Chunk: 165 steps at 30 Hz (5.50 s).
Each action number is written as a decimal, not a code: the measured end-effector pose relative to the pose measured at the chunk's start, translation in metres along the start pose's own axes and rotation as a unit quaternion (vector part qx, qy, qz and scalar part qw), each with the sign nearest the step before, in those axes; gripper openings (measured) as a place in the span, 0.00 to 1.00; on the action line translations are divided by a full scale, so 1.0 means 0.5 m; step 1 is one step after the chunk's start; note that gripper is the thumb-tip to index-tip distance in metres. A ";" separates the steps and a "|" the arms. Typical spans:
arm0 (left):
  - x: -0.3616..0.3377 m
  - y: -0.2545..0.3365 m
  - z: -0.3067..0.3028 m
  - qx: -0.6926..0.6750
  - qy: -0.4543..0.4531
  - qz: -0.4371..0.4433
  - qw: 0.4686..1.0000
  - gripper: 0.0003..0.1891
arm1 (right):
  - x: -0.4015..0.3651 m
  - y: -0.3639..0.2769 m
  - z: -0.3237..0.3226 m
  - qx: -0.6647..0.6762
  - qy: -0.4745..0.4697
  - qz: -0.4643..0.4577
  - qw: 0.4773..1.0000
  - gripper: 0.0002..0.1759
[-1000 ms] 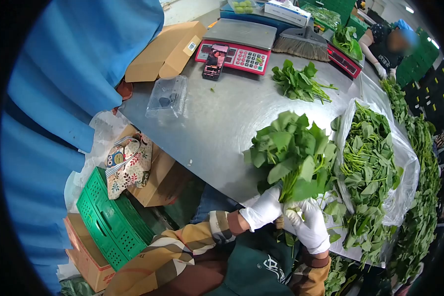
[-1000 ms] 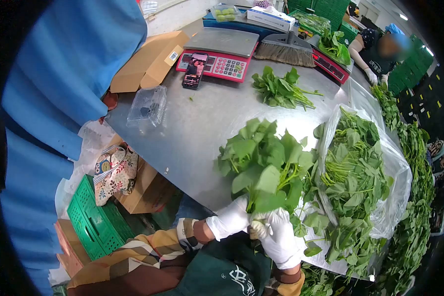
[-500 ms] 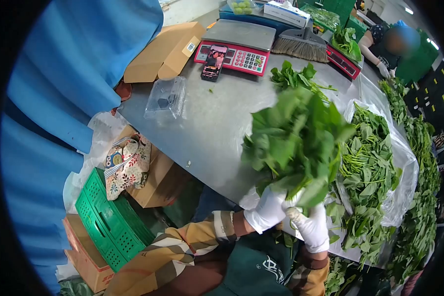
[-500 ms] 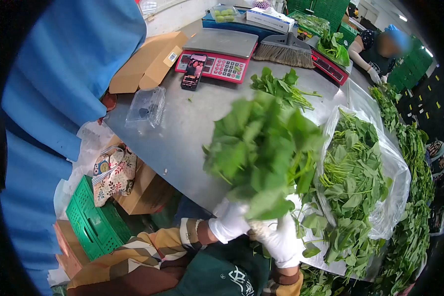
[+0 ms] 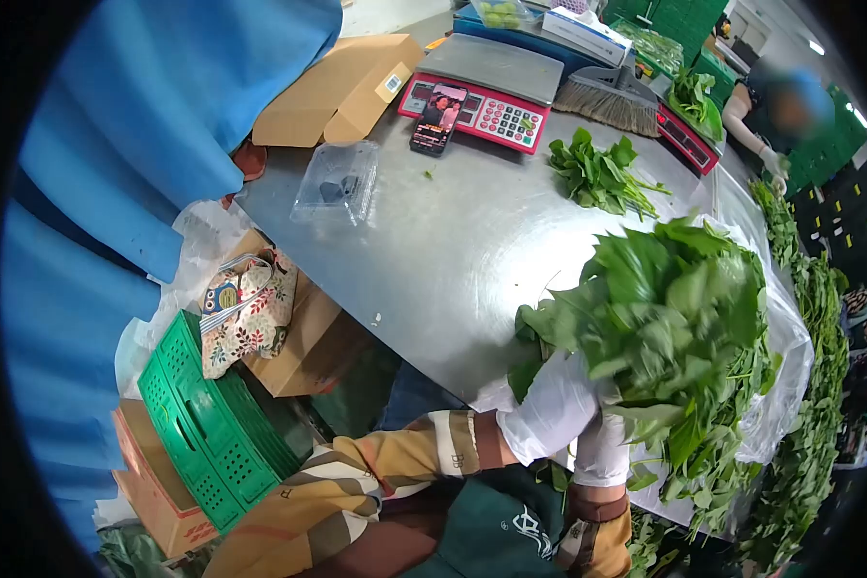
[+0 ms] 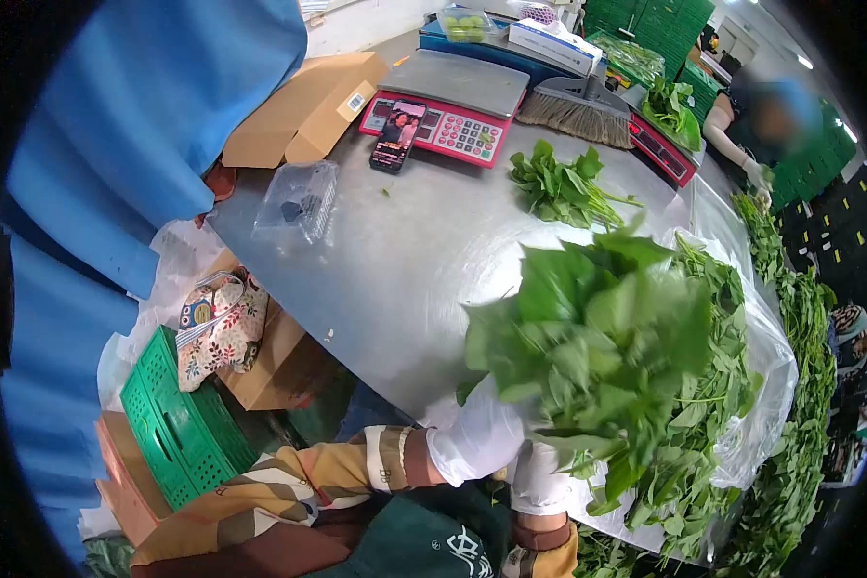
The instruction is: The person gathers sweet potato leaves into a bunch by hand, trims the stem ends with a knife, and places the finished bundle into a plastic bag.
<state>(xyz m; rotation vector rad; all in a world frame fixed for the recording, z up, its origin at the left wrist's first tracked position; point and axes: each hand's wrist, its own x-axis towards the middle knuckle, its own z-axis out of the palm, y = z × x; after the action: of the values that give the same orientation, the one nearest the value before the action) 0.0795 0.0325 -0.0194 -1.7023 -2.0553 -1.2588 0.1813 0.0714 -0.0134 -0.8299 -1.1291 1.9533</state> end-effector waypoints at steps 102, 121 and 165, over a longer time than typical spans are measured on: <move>-0.044 -0.343 -0.056 0.093 -0.040 -0.198 0.975 0.22 | 0.737 -0.246 -0.087 -0.779 -0.171 -0.271 0.538 0.31; -0.057 -0.333 -0.042 0.158 -0.040 -0.170 0.972 0.20 | 0.092 -0.001 -0.261 -0.728 -0.179 -0.227 0.622 0.37; -0.068 -0.340 -0.025 0.163 -0.011 -0.133 0.978 0.20 | -0.041 -0.015 -0.150 -0.479 -0.101 -0.076 0.869 0.24</move>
<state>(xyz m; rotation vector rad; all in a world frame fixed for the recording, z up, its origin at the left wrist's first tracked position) -0.0630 0.0027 -0.1142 -1.3374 -2.4052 -0.8999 0.2546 0.0894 -0.0338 -0.9728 -2.2834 1.2879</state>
